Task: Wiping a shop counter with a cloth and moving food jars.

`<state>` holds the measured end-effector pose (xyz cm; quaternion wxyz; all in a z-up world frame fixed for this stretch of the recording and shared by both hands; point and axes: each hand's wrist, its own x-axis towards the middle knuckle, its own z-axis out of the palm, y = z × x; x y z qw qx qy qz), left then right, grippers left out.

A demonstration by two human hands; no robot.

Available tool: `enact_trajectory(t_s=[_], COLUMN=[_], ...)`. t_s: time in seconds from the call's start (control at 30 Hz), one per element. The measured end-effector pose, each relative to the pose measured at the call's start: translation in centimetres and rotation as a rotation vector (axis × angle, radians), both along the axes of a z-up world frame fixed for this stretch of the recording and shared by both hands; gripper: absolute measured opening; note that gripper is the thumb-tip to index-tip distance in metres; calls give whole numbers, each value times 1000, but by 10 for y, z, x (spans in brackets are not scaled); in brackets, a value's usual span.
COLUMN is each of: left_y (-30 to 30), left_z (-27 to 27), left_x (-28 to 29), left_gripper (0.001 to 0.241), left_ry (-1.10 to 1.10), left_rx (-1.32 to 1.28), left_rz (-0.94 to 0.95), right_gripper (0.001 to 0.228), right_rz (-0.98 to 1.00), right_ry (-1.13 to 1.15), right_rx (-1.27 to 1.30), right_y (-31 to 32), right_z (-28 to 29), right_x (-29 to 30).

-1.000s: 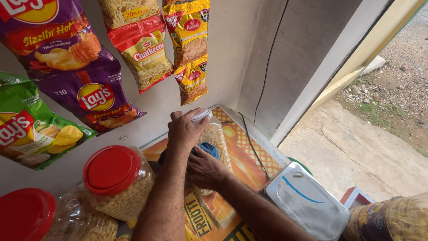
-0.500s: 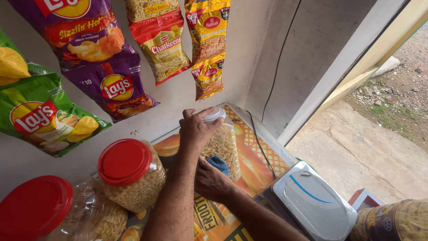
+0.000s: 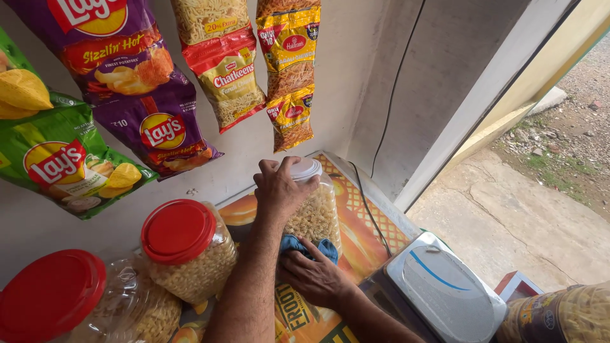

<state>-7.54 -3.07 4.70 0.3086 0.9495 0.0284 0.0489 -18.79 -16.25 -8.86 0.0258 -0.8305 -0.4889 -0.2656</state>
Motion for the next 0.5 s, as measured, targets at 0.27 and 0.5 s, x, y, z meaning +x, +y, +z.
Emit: enact_trajectory(t_s=[0.27, 0.5], left_y=[4, 5], left_z=[7, 5], left_x=[4, -6], left_gripper=[101, 108], left_ry=[81, 3], left_rx=[50, -76], left_rz=[46, 178], right_gripper=[38, 29], right_rz=[-327, -593], right_ry=[217, 428], right_rx=[598, 1139], right_y=[7, 22], right_z=[92, 100], right_x=[24, 39])
